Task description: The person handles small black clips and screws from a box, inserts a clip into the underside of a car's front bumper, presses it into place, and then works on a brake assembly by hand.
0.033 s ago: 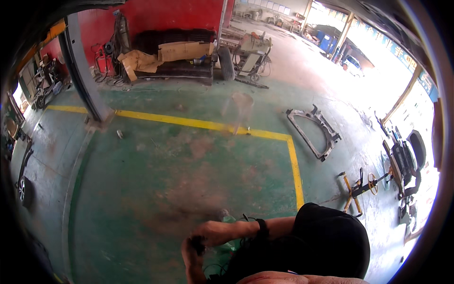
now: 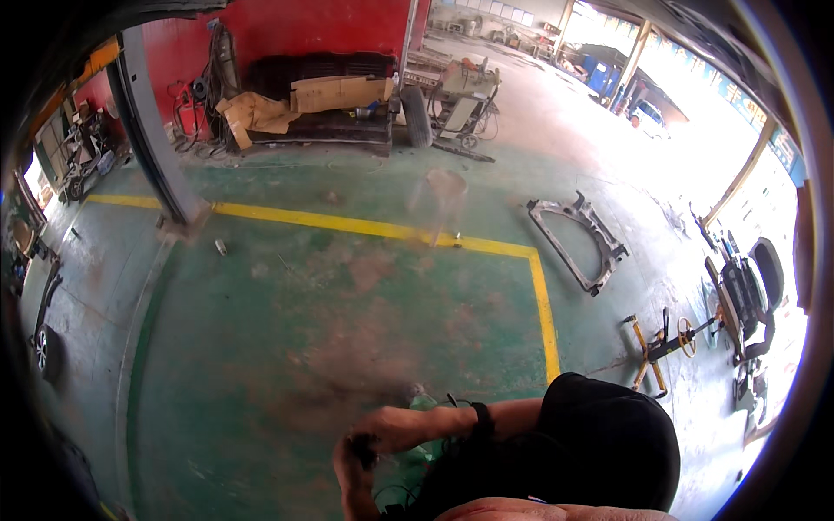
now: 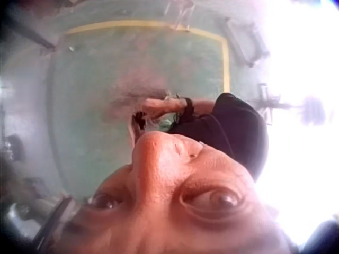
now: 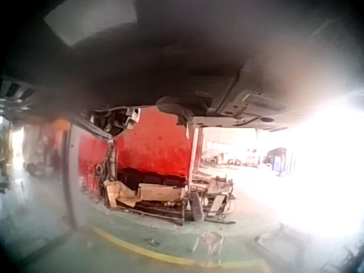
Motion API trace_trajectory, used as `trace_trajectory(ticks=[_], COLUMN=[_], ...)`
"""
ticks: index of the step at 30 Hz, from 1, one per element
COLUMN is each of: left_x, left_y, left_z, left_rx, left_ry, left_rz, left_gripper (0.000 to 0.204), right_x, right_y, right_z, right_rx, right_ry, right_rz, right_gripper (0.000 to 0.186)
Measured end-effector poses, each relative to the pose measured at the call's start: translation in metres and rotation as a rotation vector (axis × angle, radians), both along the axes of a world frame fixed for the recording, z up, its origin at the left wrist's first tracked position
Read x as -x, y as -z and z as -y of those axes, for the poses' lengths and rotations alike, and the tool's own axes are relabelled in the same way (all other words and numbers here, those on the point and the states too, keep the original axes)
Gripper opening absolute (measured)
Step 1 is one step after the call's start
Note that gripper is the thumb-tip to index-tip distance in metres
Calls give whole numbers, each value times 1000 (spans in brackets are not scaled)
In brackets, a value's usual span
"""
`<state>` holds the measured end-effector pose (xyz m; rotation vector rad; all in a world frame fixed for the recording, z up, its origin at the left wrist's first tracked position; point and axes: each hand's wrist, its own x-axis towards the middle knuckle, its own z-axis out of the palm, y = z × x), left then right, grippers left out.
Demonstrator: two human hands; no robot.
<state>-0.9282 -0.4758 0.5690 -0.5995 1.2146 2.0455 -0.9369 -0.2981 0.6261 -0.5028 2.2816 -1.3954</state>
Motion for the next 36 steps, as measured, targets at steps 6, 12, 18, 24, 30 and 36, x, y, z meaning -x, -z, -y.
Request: trace_trajectory(ticks=[6, 12, 18, 24, 30, 36], left_x=[21, 56, 92, 101, 111, 127], left_y=[1, 13, -17, -19, -6, 7], left_z=[-37, -111, -200, -237, -219, -221], left_rx=[36, 0, -58, -63, 42, 129], left_ry=[-37, -81, -168, -193, -302, -196], left_rz=[-35, -5, -59, -5, 62, -22], left_gripper=[27, 21, 21, 20, 21, 28], right_x=[29, 111, 247, 338, 369, 393], right_y=[-3, -47, -184, -346, -412, -411], right_z=[-49, -167, -284, -320, -313, -326], right_rx=[24, -30, 276, 988, 1329, 1355], right_ry=[-18, 126, 373, 294, -98, -202], right_rz=[25, -171, -516, -436, -163, -156], right_gripper=[26, 24, 29, 35, 36, 34])
